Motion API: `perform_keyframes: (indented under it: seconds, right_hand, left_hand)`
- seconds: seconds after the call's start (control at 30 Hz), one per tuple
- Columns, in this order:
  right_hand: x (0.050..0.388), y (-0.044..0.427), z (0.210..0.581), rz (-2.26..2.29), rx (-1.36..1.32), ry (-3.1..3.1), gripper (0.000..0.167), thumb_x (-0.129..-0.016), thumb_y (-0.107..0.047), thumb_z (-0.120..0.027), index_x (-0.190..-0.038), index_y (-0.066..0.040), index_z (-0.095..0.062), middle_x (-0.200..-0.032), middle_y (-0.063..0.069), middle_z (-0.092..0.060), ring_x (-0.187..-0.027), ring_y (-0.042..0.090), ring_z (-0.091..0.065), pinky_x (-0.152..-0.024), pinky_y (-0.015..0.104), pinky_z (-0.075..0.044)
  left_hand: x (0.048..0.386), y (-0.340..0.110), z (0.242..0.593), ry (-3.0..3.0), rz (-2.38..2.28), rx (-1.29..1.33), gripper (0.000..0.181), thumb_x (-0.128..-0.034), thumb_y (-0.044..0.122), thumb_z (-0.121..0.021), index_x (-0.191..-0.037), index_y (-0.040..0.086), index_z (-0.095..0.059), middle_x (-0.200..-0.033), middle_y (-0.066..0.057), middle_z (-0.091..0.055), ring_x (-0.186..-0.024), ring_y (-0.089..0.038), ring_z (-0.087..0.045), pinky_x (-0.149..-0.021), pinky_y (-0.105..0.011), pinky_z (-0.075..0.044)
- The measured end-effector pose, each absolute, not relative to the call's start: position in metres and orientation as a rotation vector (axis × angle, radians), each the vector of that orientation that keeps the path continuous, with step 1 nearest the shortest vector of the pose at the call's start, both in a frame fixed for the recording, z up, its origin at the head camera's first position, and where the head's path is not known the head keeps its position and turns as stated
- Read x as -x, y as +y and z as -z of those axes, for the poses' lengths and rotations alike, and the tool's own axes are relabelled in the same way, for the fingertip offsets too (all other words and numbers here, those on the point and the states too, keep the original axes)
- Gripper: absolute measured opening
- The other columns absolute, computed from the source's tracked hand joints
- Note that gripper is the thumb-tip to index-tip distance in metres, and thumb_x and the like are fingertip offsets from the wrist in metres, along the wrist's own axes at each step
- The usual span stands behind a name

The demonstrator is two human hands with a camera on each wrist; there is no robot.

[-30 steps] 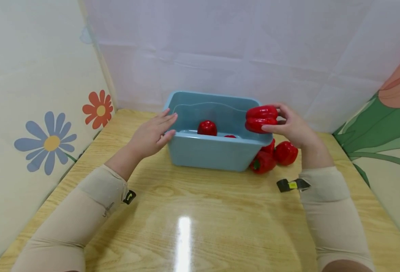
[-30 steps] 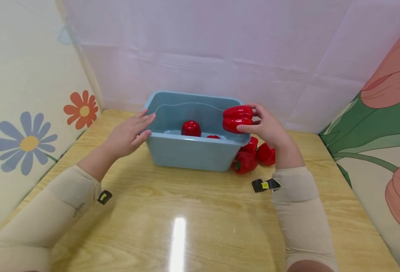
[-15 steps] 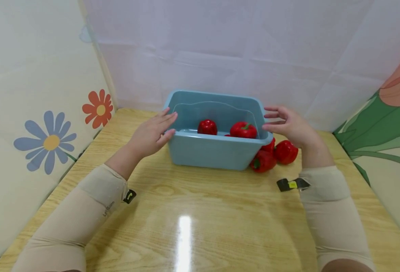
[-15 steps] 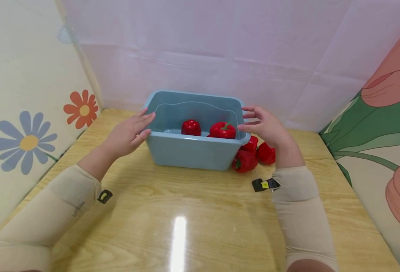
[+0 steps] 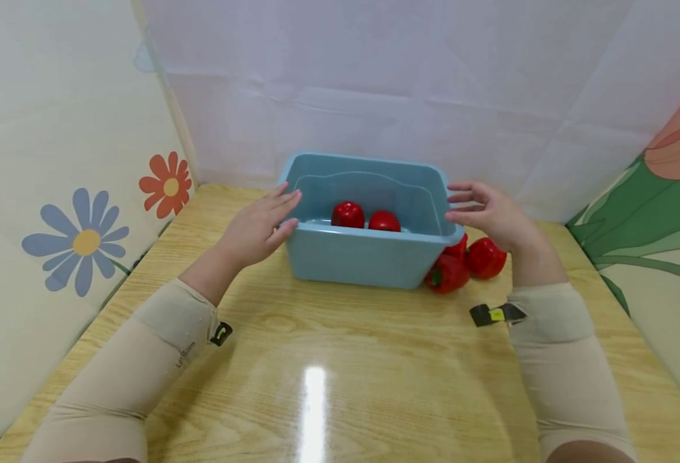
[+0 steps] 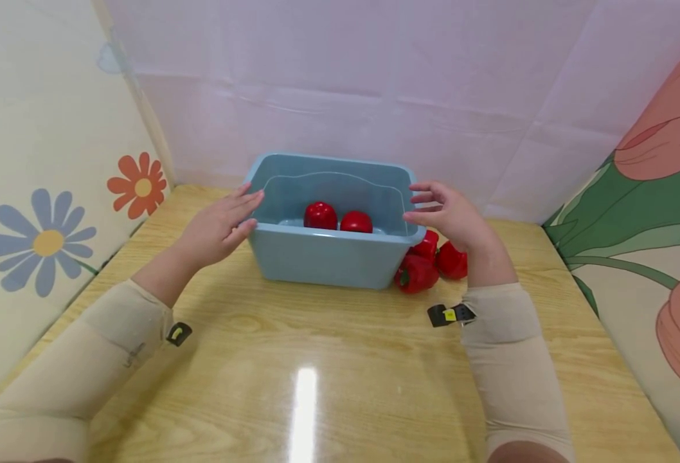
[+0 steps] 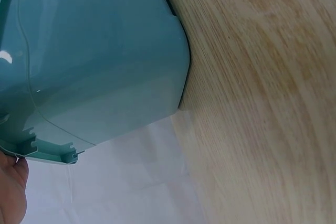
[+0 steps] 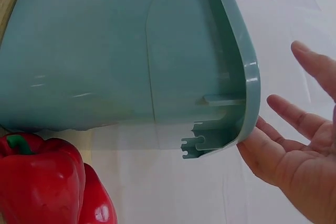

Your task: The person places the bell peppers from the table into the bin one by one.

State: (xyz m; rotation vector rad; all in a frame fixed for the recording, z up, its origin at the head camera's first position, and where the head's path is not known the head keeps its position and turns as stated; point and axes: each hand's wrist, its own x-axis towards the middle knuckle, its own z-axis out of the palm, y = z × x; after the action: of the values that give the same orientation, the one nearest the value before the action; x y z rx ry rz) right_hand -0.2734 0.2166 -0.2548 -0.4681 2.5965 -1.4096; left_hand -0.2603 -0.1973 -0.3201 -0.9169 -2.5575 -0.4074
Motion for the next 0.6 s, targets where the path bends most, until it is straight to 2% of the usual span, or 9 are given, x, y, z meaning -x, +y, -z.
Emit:
perform_keyframes:
  seconds: [0.3, 0.6]
  right_hand:
    - [0.2734, 0.2176, 0.2559, 1.428, 0.479, 2.586, 0.062, -0.084, -0.026, -0.066, -0.137, -0.012, -0.037, -0.134, 0.016, -0.041, -0.119, 0.031, -0.044, -0.096, 0.050, -0.039]
    - [0.2710, 0.2203, 0.2561, 1.443, 0.471, 2.622, 0.060, -0.083, -0.032, -0.066, -0.134, -0.015, -0.041, -0.133, 0.014, -0.044, -0.116, 0.030, -0.047, -0.094, 0.051, -0.041]
  left_hand:
    - [0.2601, -0.1964, 0.3207, -2.557, 0.389, 0.913, 0.054, -0.0965, 0.035, -0.041, -0.140, 0.004, -0.035, -0.143, -0.009, -0.037, -0.139, -0.021, -0.016, -0.110, -0.041, -0.021]
    - [0.2614, -0.1963, 0.3210, -2.550, 0.393, 0.926, 0.054, -0.0968, 0.035, -0.040, -0.141, 0.006, -0.034, -0.143, -0.009, -0.037, -0.139, -0.022, -0.017, -0.110, -0.041, -0.020]
